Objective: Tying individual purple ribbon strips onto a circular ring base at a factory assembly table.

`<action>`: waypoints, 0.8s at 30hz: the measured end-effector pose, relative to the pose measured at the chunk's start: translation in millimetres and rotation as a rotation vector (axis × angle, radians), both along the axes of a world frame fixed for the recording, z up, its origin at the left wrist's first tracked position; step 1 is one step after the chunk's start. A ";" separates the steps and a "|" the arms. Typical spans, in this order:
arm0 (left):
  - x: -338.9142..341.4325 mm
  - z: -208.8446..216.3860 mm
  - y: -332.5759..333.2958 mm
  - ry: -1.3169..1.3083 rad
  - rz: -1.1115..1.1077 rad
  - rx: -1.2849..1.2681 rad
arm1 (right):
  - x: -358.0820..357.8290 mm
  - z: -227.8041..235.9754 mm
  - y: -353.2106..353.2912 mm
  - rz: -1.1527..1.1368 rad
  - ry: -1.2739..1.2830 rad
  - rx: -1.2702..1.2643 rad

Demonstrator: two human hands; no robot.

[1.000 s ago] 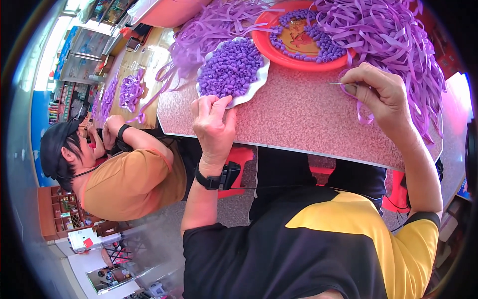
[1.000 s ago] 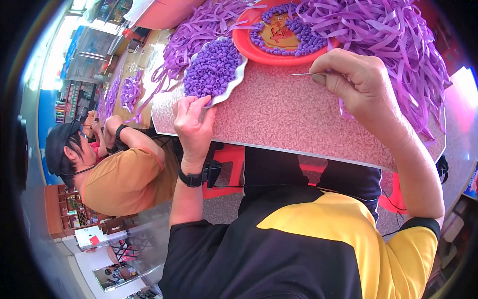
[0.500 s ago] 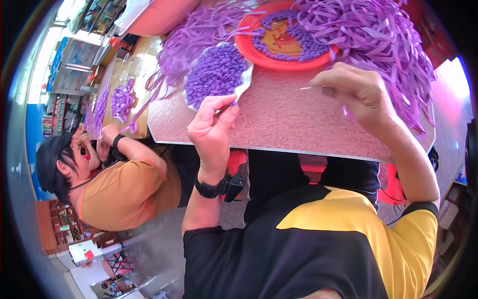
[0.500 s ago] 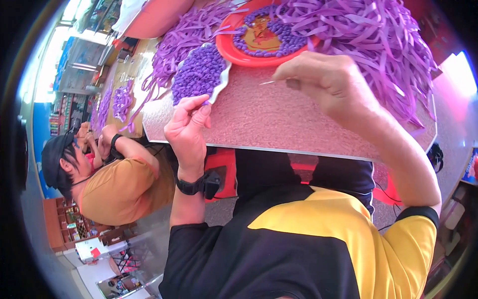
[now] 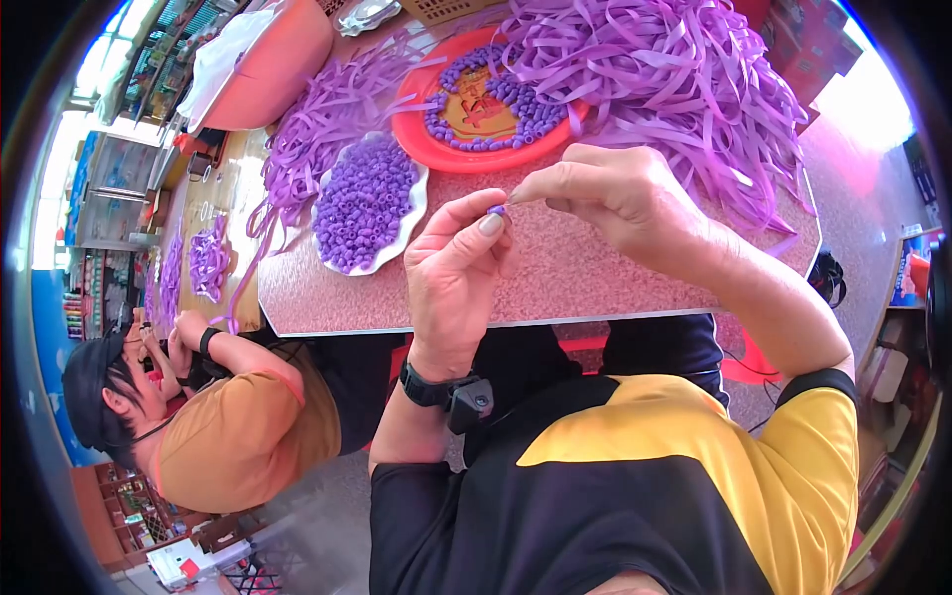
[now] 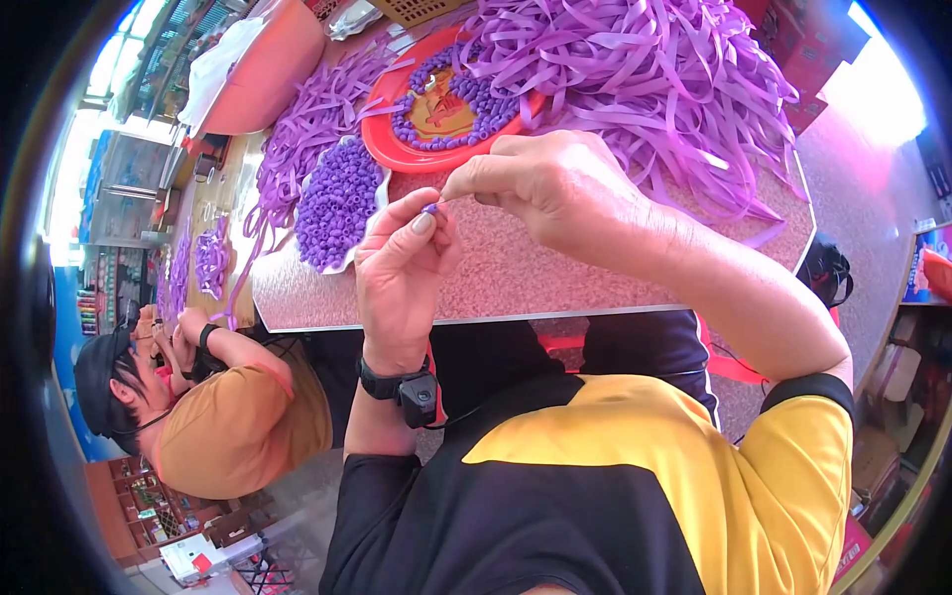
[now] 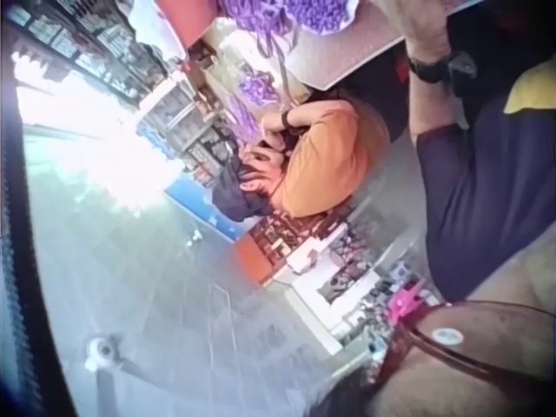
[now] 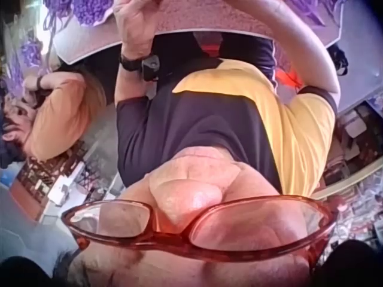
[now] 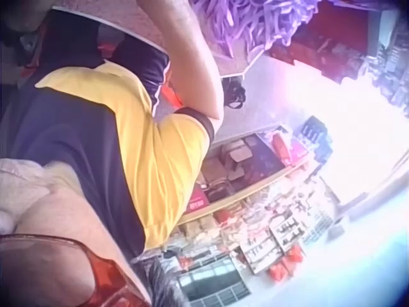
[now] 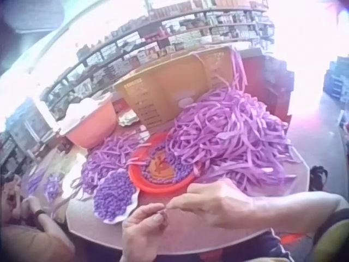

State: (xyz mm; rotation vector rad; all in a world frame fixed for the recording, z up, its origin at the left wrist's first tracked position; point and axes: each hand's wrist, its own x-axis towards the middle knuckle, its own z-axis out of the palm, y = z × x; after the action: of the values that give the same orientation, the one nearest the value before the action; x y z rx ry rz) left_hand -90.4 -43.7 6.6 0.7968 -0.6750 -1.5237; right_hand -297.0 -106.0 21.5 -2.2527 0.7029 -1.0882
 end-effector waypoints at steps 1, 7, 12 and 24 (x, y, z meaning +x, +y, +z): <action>-0.6 -0.1 -0.5 -0.001 -0.001 -0.001 | -0.3 -0.1 -0.3 -0.001 -0.001 -0.001; -1.7 -1.0 -2.0 0.005 0.036 0.013 | -0.7 2.3 -0.5 -0.017 0.056 -0.001; -4.7 -1.4 -4.0 -0.010 -0.016 -0.041 | -1.7 2.5 1.9 -0.020 0.105 -0.006; -27.3 6.2 -13.2 0.071 0.082 -0.114 | 0.0 0.4 -1.0 -0.107 -0.119 0.041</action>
State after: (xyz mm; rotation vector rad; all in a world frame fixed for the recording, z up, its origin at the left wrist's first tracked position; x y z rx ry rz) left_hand -117.7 -56.9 12.8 0.6731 -0.6627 -1.4195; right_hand -297.0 -107.0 21.9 -2.1169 0.7959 -1.2361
